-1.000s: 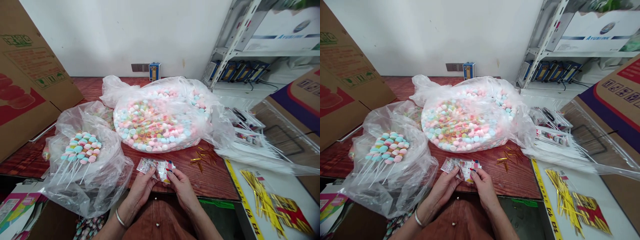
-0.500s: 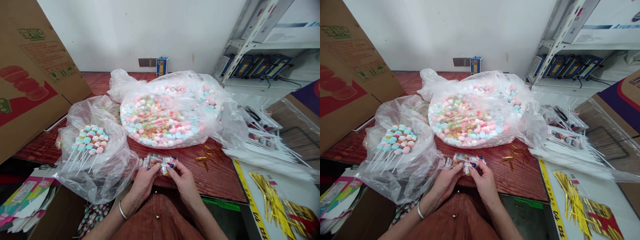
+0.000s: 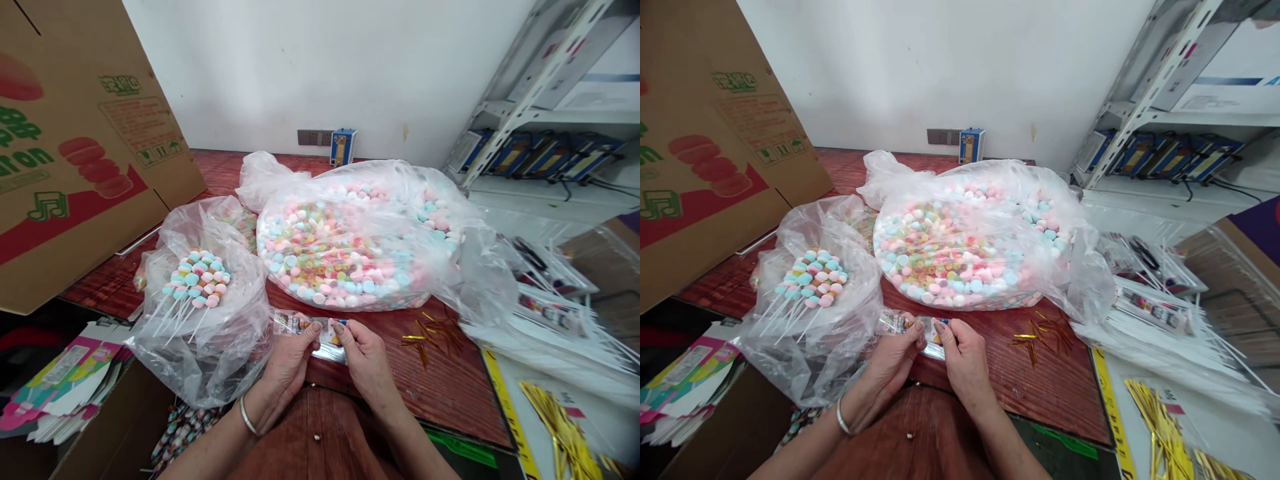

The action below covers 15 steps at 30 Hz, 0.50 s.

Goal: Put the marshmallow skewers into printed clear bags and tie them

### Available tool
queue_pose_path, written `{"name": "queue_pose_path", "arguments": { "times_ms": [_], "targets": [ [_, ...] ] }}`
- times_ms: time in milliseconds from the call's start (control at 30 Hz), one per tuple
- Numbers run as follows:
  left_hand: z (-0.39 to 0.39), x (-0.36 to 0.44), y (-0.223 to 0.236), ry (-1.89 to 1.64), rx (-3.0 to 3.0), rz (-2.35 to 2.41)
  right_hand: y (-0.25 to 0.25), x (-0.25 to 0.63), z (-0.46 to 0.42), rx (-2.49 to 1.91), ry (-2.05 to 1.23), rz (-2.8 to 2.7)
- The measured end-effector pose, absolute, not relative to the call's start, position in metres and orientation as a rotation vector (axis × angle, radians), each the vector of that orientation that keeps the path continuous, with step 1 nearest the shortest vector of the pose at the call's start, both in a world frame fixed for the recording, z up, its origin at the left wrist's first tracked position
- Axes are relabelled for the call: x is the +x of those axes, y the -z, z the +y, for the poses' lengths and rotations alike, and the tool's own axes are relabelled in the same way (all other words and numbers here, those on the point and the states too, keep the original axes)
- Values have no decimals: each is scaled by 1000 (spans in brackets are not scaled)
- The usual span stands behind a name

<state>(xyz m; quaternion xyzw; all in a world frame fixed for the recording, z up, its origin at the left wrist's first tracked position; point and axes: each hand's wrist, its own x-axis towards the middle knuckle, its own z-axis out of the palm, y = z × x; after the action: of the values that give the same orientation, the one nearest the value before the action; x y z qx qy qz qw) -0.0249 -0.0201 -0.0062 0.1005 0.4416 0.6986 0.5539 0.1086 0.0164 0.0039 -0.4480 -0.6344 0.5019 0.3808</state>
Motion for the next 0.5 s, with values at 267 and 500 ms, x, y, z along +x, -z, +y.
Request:
{"name": "queue_pose_path", "arguments": {
  "times_ms": [267,500],
  "targets": [
    [-26,-34,7,-1711,32,1022,-4,100,15,-1006,-1558,-1443],
    [-29,-36,5,-1716,56,996,-10,90,11,-1002,-1549,-1415]
  ]
}}
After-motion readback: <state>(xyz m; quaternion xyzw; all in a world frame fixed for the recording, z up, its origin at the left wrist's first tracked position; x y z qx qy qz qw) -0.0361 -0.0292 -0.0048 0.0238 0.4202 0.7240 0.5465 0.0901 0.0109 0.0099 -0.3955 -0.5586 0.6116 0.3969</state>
